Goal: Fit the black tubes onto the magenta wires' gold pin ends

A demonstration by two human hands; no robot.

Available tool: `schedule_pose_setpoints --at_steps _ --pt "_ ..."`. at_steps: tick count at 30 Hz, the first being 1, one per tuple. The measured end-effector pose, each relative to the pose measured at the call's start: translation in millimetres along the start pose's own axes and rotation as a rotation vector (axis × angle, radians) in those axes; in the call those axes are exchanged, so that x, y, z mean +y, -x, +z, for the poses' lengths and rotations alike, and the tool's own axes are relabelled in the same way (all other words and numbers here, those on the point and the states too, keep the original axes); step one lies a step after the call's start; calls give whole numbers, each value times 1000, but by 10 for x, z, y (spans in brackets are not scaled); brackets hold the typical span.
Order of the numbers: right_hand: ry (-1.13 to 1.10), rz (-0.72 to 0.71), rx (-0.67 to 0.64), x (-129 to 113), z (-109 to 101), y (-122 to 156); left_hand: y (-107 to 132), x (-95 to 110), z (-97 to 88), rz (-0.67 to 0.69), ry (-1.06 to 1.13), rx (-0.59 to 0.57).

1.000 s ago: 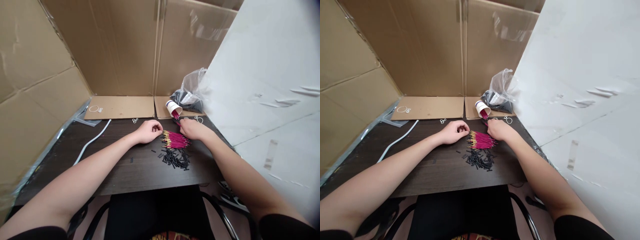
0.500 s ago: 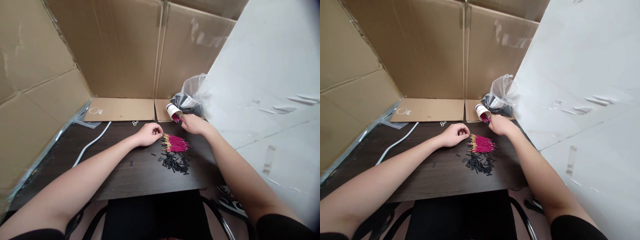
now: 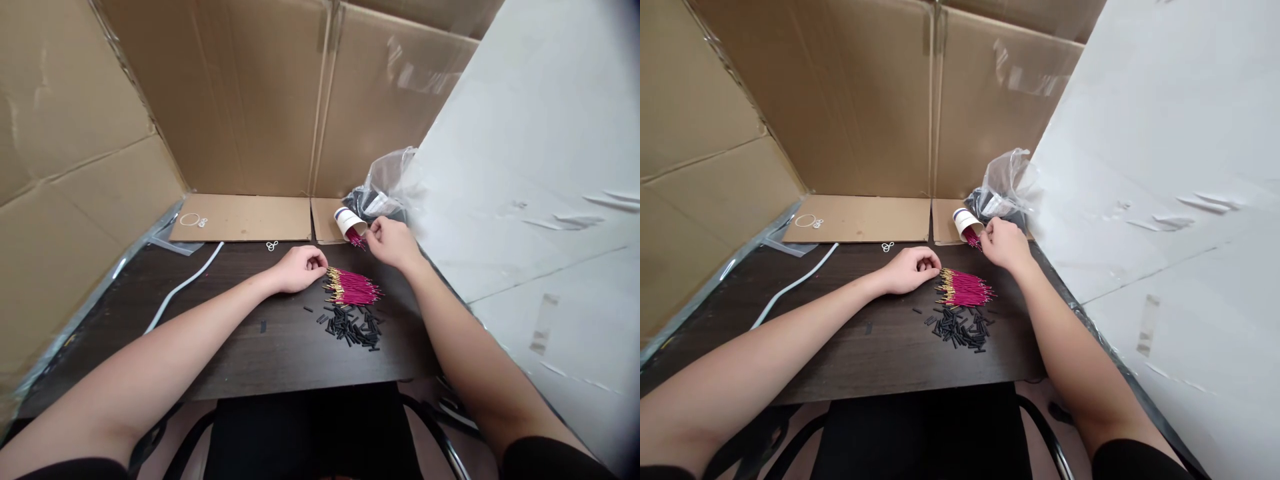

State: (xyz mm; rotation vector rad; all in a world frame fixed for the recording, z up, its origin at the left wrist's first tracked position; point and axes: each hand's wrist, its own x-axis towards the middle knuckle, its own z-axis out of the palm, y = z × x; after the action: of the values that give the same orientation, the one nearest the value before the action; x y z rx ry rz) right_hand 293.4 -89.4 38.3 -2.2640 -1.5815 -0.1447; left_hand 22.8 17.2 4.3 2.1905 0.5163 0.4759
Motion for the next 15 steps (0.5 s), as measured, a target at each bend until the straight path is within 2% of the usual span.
schedule_pose_setpoints --at_steps 6,15 --pt "27 -39 -299 165 -65 4 8 3 -11 -2 -9 -10" --pt "11 -76 -258 230 69 -37 8 -4 -29 -9 -12 -13"
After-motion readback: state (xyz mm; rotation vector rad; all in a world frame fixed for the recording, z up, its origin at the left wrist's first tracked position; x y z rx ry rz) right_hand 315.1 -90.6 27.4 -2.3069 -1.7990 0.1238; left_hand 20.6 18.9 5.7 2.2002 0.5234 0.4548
